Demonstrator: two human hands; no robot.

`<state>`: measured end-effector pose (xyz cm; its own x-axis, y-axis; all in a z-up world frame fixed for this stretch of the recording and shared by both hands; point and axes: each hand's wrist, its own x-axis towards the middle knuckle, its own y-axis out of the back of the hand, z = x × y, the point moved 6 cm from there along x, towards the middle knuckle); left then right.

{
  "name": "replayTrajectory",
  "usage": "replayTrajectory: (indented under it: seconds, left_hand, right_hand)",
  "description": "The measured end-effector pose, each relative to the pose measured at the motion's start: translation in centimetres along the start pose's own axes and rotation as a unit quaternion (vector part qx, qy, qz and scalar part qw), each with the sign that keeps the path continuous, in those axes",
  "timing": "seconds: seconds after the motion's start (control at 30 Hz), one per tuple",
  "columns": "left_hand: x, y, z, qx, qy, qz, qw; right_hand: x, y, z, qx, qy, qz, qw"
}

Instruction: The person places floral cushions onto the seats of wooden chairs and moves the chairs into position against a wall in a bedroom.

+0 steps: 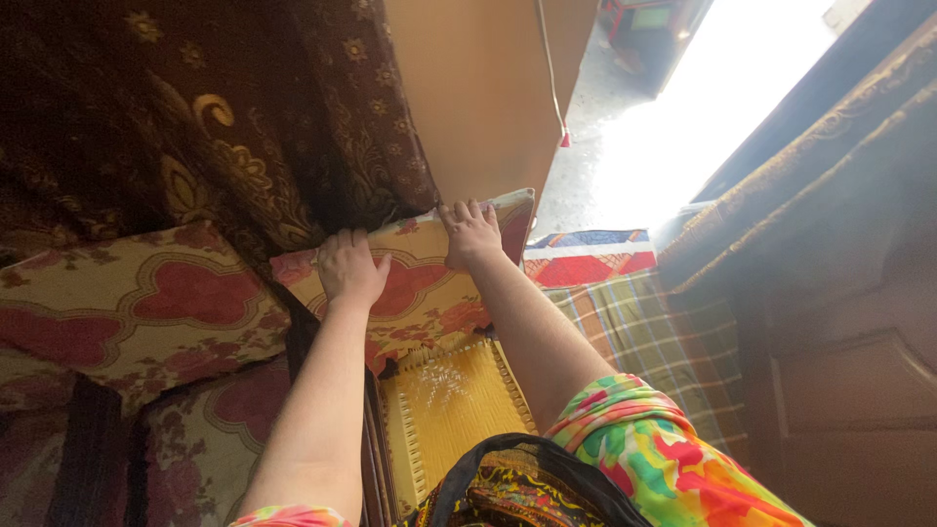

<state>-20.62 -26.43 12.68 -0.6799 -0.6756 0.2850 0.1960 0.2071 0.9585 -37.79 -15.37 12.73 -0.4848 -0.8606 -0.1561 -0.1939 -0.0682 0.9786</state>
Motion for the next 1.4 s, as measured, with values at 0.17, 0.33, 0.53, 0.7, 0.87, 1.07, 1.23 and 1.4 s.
replayTrajectory:
  seconds: [0.17,0.33,0.53,0.7,0.87,1.07,1.23,1.4]
  left_hand:
    - [-1.2,0.7,-3.4,-0.026,0.008,0.032,0.999]
    - [-1.5,1.1,-5.7,-0.007,0.029,0.022,0.999]
    - [-0.1,-0.1,-6.7,-0.001,0.055,-0.036,0.998]
    - [-0.6,-1.6,-6.9,-0.010,0.065,-0.039,0.997]
    - [-2.4,-3.4,-6.5,0.015,0.082,-0.063,0.995]
    - [-8.9,-5.7,-5.0,0.089,0.095,-0.172,0.976]
    - [-14.2,-7.0,-4.7,0.083,0.124,-0.245,0.958]
    - [-16.9,-6.9,-4.1,0.070,0.144,-0.229,0.960]
  right_hand:
    - [1.6,-0.3,-3.5,0.003,0.014,-0.034,0.999]
    - [3.8,-1.1,-6.0,0.006,0.038,-0.021,0.999]
    - [5.6,-1.1,-7.0,-0.011,0.051,-0.023,0.998]
    - [5.0,-1.0,-7.2,0.001,0.068,-0.016,0.998]
    - [4.5,-2.5,-7.1,-0.024,0.085,0.038,0.995]
    - [2.4,-5.4,-6.4,-0.016,0.092,0.110,0.989]
    - [-0.7,-8.4,-6.4,-0.084,0.134,0.075,0.985]
    - [-3.7,-10.7,-6.6,-0.116,0.156,0.032,0.980]
